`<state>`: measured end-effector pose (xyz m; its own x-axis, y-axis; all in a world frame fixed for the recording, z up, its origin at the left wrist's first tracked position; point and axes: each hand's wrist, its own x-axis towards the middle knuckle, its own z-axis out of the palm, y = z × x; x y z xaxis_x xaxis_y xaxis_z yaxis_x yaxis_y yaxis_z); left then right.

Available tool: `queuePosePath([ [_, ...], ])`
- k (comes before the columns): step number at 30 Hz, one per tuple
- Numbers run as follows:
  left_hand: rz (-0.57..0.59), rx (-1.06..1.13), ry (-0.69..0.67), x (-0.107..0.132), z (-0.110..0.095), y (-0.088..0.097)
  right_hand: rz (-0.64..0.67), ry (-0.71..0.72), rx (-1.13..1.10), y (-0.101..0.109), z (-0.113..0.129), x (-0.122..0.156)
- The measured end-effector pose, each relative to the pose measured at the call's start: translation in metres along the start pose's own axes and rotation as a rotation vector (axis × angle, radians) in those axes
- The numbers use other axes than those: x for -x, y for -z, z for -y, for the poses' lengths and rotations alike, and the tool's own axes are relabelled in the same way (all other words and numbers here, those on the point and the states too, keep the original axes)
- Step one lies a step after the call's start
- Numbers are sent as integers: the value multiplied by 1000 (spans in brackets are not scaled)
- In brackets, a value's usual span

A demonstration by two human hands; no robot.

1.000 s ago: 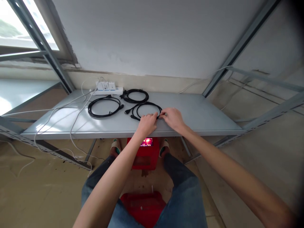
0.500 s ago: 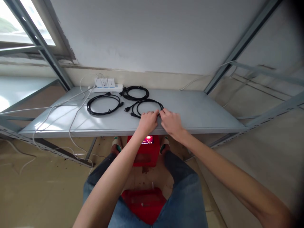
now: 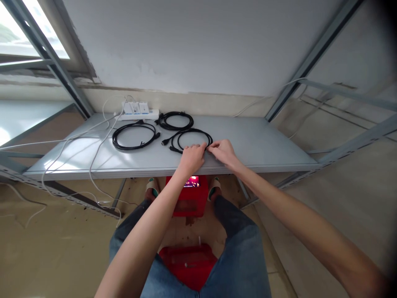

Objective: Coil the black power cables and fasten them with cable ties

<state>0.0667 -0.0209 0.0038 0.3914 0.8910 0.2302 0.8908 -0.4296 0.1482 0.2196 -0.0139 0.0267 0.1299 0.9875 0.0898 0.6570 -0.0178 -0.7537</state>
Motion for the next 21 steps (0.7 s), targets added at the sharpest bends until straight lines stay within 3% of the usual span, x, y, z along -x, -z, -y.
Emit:
queuePosePath([
  [6, -1, -12, -4, 0, 0, 1, 119, -374, -470, 3, 14, 5],
  [9, 3, -8, 2, 1, 0, 2, 157, -433, -566, 5, 15, 5],
  [16, 28, -8, 8, 1, -1, 5, 276, -382, -565, 12, 1, -2],
  [21, 17, -26, -1, 1, 0, 5, 330, -139, -406, 18, -7, -9],
])
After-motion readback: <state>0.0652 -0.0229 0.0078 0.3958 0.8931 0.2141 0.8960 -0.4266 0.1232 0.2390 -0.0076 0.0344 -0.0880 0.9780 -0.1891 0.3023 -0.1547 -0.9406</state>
